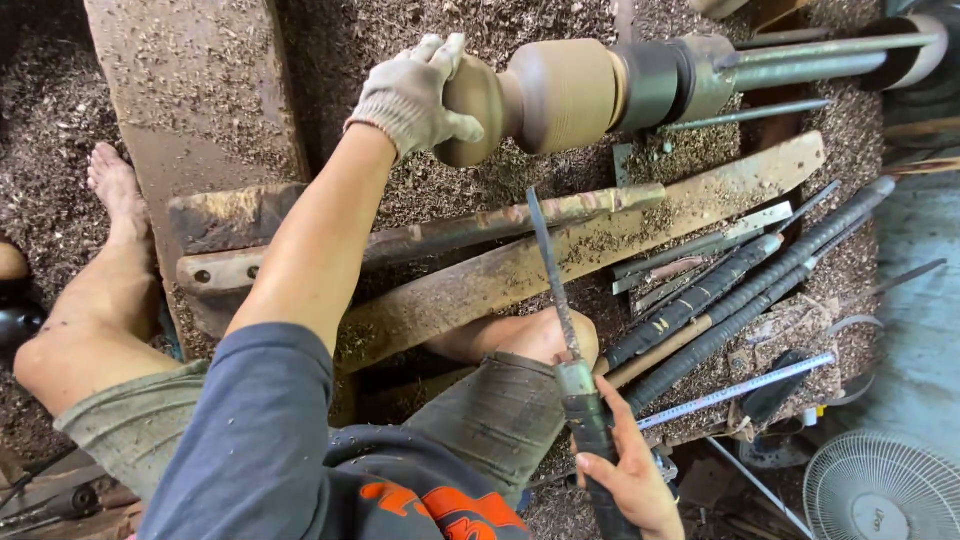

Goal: Using a lathe and hand tools to shape a wooden object.

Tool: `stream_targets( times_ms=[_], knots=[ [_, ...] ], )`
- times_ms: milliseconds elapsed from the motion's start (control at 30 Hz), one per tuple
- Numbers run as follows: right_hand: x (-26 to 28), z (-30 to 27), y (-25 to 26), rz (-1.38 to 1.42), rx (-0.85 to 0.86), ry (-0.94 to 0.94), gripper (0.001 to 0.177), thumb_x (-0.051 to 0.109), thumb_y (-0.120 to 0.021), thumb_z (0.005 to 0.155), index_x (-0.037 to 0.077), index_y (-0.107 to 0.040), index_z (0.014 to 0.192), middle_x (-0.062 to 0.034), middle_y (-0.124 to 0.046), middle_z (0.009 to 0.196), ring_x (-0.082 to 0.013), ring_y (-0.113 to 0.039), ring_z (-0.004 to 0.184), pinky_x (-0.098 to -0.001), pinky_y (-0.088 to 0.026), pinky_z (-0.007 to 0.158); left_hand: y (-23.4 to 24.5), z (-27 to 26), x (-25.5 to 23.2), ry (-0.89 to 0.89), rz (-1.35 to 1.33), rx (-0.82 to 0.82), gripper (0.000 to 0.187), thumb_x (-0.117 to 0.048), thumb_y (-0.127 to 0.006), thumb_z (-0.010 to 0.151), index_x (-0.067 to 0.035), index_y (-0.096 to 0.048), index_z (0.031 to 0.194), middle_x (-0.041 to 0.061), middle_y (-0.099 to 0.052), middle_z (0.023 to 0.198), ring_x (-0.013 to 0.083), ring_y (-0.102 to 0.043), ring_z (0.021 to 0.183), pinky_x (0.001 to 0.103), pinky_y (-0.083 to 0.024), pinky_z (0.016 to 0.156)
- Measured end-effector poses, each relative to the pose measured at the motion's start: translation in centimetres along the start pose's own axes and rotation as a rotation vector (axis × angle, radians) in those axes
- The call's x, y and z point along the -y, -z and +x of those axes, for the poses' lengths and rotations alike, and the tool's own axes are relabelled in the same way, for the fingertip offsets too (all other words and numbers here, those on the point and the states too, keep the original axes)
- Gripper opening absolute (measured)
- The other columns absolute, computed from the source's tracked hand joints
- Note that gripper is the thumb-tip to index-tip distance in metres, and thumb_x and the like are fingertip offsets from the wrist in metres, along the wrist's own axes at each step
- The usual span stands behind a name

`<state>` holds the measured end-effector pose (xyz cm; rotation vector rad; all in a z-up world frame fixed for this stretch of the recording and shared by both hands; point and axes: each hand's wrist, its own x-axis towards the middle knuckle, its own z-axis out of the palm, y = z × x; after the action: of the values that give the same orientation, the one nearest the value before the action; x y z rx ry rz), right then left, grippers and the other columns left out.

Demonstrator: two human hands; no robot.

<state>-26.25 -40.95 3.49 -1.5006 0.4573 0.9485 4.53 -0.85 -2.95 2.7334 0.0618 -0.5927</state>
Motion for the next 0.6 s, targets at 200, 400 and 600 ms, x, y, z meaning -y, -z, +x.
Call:
stream_targets(
  times_ms=[200,400,600],
  knots=[
    [0.5,0.6,1.3,0.070,0.043,-0.007,0.105,0.003,-0.073,0.075,0.023,-0.018,0.162,-0.0117,-0.063,0.092,-0.0171,-0.062,0.063,-0.0326,-0.054,0.056,0.2,-1.7,0.1,-0.005,-0.028,0.013,0.117,-0.063,-0.081,0.070,-0.014,-0.021,0.157,0.009,-0.032,0.161,0.0303,-0.043,0.138,0.042,-0.041,0.109],
    [0.1,-0.4,2.4,0.015,0.062,-0.032,0.109,0.004,-0.076,0.076,0.022,-0.014,0.164,-0.0131,-0.064,0.095,-0.0186,-0.064,0.066,-0.0342,-0.056,0.060,0.8,-10.0,2.1,-0.027,-0.082,0.279,0.105,-0.075,-0.073,0.076,-0.010,-0.039,0.151,0.022,-0.062,0.129,0.0337,-0.070,0.102,0.043,-0.057,0.088],
    [-8.4,-0.5,1.3,0.223,-0.057,-0.210,0.069,0.017,-0.064,0.090,0.008,-0.027,0.148,-0.0236,-0.060,0.098,-0.0285,-0.064,0.074,-0.0410,-0.053,0.068,-1.3,-12.3,4.3,-0.189,-0.082,0.815,0.088,-0.015,-0.058,0.083,-0.020,-0.023,0.163,0.019,-0.074,0.095,0.0373,-0.076,0.088,0.047,-0.060,0.079]
  ],
)
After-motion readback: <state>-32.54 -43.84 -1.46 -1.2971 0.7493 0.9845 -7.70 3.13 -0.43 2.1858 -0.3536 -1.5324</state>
